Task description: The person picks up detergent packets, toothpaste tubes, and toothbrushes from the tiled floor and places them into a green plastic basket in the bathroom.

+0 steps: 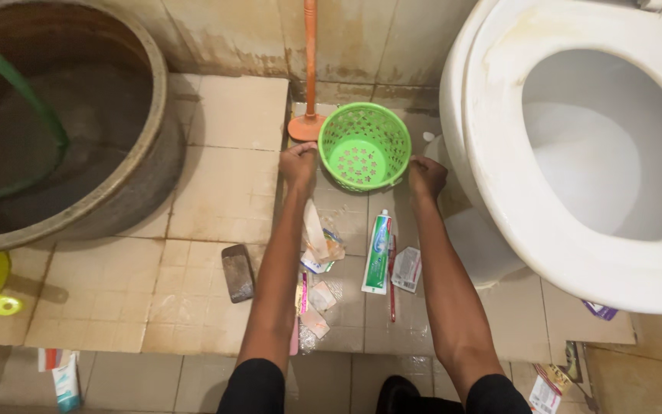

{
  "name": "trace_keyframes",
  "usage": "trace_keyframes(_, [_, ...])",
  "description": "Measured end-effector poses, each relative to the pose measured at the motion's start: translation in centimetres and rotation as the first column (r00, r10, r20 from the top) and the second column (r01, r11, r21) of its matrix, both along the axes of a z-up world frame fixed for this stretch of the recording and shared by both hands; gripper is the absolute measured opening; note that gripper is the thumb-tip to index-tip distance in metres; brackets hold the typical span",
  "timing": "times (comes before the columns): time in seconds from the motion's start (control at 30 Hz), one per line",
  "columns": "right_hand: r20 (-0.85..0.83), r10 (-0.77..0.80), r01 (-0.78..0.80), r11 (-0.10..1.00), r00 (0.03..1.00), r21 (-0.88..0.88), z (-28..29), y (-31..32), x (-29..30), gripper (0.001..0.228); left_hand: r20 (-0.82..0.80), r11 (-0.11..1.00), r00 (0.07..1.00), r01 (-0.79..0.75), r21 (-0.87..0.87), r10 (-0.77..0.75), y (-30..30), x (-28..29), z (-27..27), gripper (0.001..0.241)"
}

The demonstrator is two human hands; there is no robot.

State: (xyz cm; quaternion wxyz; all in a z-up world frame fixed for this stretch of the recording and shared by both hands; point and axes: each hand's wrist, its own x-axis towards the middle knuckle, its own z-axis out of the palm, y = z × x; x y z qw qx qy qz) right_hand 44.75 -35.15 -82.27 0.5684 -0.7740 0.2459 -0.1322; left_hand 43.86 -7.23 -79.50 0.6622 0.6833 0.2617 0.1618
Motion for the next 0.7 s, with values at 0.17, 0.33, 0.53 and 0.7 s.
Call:
trace_keyframes(0.17, [-0.011, 0.034, -0.031, 0.972, 0.999, 0.231, 0.1, 0.2, 0.1, 0.022, 0.026, 0.968, 0.995, 0.101, -0.230, -0.098, 0.9, 0.3, -1.5, 0.016])
trace_keyframes(0.33, [-0.001, 0.067, -0.063, 0.947, 0.998, 0.316, 2.5, 1.0, -0.7, 0.019, 0.053, 0.948, 0.977, 0.213, -0.238, -0.206, 2.4, 0.3, -2.6, 0.018])
trace_keyframes(0.53, [0.167, 0.080, -0.148, 0.881, 0.983, 0.449, 9.0, 3.8, -4.5, 0.018, 0.046, 0.952, 0.977, 0.211, -0.222, -0.206, 5.1, -5.7, 7.0, 0.020])
trace_keyframes(0.7, [0.203, 0.218, -0.295, 0.782, 0.955, 0.549, 13.6, 8.0, -12.0, 0.020, 0.209, 0.978, 0.956, 0.210, 0.000, -0.206, 10.0, -16.6, 14.5, 0.026])
